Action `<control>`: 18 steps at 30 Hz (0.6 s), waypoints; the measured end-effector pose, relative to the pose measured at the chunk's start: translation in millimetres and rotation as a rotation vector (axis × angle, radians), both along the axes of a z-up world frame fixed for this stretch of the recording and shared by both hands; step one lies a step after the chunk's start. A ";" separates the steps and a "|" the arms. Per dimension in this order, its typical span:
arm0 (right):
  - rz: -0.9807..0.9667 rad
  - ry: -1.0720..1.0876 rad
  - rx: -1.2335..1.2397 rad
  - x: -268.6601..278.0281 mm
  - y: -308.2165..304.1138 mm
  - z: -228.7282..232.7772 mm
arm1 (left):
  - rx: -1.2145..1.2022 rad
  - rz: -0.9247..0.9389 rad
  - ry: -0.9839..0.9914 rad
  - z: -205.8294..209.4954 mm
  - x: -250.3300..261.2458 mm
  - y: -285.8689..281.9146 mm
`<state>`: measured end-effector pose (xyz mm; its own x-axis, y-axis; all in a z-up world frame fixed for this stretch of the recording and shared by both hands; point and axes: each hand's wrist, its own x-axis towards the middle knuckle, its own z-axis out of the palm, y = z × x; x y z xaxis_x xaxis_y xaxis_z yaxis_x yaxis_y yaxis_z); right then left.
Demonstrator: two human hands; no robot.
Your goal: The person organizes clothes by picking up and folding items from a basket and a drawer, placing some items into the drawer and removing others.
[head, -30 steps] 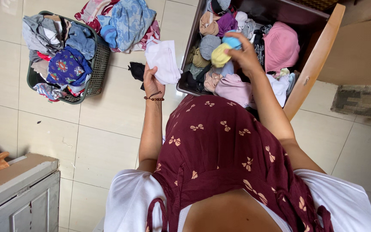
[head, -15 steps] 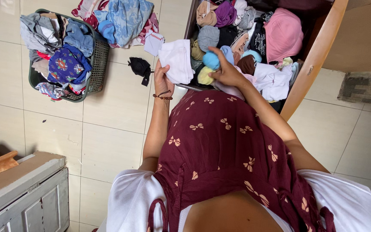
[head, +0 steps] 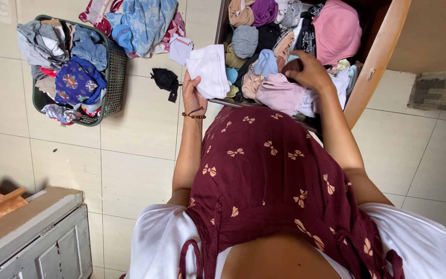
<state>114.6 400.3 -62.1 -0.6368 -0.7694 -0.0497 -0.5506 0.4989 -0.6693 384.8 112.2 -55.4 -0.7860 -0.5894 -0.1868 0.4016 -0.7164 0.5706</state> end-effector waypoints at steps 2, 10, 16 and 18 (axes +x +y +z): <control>0.146 0.086 0.015 2.8 -2.2 -4.2 | -0.001 0.014 -0.010 1.0 -1.9 0.4; -0.082 -0.589 0.040 4.5 16.3 48.1 | 0.016 0.055 -0.019 -0.8 2.0 -5.7; -0.009 -0.433 0.503 -17.1 38.9 68.6 | 0.003 0.033 -0.018 -4.4 0.2 -6.4; 0.018 -0.302 0.590 -10.5 24.6 46.4 | -0.004 0.020 -0.023 -6.8 -4.4 -4.9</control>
